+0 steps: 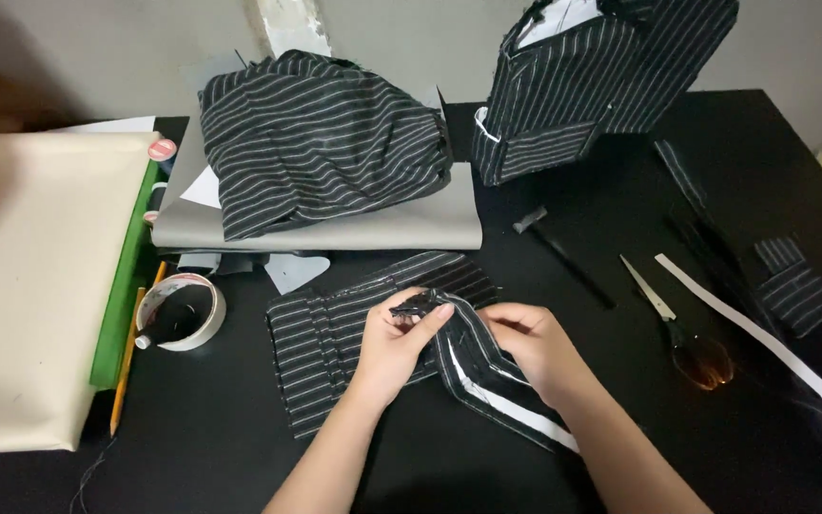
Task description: Folding and aligning pinstriped fabric pieces on a workshop table, likely applying interfacing or adhesive strips.
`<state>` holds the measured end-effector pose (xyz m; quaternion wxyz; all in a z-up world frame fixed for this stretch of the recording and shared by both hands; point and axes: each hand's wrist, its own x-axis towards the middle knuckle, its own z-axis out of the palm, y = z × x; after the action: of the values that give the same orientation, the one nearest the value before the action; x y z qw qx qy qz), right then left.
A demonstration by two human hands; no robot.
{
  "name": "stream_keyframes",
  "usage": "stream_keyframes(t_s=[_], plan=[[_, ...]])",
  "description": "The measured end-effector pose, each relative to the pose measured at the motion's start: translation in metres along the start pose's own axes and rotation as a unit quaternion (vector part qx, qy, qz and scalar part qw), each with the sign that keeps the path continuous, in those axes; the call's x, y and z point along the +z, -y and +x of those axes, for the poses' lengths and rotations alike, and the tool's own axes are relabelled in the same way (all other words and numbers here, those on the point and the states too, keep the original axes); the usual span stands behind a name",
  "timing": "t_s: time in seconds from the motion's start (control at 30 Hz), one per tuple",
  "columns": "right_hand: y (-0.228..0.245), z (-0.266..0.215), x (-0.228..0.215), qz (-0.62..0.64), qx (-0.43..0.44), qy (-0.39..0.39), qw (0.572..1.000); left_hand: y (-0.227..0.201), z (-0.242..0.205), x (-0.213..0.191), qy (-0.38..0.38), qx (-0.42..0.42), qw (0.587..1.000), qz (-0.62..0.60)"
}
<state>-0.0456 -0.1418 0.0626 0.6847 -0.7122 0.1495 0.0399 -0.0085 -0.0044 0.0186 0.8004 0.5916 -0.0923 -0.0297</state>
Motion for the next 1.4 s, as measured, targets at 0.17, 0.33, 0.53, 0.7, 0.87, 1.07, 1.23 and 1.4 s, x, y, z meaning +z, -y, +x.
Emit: stream_keyframes(t_s=[0.17, 0.33, 0.53, 0.7, 0.87, 1.07, 1.23, 1.4], plan=[[-0.020, 0.007, -0.006, 0.031, 0.004, 0.002, 1.000, -0.011, -0.003, 0.009, 0.008, 0.002, 0.999, -0.033], [-0.019, 0.005, -0.003, 0.043, 0.008, -0.044, 0.998, 0.000, -0.004, 0.007, 0.021, -0.018, 0.999, -0.047], [-0.014, 0.007, -0.007, 0.103, -0.007, -0.101, 0.990, 0.010, 0.000, 0.001, 0.049, -0.005, 0.999, -0.018], [-0.016, 0.006, -0.011, 0.069, -0.009, -0.112, 0.991, 0.016, 0.001, -0.001, 0.053, 0.009, 0.998, -0.012], [0.008, -0.002, -0.006, 0.024, -0.008, -0.084, 0.996, 0.030, 0.003, -0.006, 0.022, 0.000, 1.000, -0.007], [-0.008, 0.010, -0.020, -0.063, -0.014, 0.001, 0.998, 0.030, 0.002, -0.007, 0.039, 0.006, 0.999, 0.002], [-0.035, 0.021, -0.029, -0.011, -0.032, 0.056, 0.998, 0.006, -0.005, 0.007, 0.108, 0.018, 0.994, -0.009], [-0.036, 0.023, -0.037, 0.020, -0.083, 0.011, 0.996, 0.021, -0.004, 0.001, 0.116, -0.012, 0.992, -0.057]])
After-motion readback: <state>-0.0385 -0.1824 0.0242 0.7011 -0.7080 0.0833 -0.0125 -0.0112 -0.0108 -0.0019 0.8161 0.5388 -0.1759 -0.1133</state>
